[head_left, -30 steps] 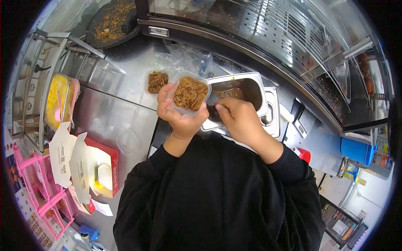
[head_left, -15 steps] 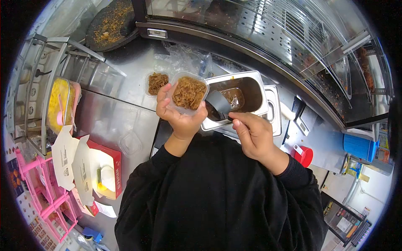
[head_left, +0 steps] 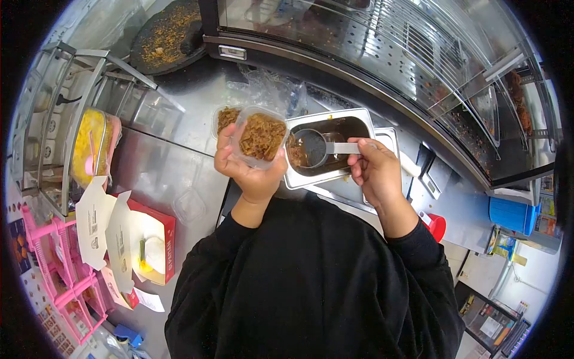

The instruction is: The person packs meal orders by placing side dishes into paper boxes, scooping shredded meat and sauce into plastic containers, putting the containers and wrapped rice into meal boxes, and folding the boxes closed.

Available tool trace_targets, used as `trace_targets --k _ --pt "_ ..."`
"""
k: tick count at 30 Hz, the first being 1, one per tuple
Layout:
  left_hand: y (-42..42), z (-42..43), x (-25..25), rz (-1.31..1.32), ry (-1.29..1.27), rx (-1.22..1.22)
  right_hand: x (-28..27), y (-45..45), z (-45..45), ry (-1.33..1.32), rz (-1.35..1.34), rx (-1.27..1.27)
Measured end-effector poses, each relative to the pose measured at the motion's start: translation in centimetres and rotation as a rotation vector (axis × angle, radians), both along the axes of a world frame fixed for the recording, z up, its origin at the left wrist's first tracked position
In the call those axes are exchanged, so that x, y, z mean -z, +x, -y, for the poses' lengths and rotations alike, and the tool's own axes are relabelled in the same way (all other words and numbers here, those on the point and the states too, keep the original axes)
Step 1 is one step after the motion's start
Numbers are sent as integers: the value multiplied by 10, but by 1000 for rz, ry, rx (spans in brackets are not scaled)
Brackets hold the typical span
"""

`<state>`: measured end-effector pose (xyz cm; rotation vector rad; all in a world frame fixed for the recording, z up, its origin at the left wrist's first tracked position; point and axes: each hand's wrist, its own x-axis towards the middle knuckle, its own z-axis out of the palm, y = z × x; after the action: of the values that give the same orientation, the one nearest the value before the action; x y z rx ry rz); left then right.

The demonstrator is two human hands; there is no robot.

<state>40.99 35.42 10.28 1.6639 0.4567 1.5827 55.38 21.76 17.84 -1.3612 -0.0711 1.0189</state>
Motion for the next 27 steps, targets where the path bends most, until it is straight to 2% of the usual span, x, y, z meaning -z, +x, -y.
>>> trace_targets --k 5,11,14,17,18,19,21,27 --pt "-12 -12 -19 -35 21 57 -7 17 12 121 4 74" --pt "-7 -10 -39 -319 162 184 -60 35 22 200 192 144" --pt "6 0 -38 -304 141 232 -85 30 19 257 290 96" --pt "15 7 -39 -255 128 278 -91 8 14 80 504 35" --pt "18 9 -36 -208 102 300 -85 3 17 74 703 -89" --pt "20 10 -35 -161 75 322 -83 -6 19 -74 973 -195" --pt "19 12 -35 -182 70 367 -78 -6 17 213 1731 -439" --pt "19 13 -31 -120 65 417 -94 -9 28 333 1709 -443"
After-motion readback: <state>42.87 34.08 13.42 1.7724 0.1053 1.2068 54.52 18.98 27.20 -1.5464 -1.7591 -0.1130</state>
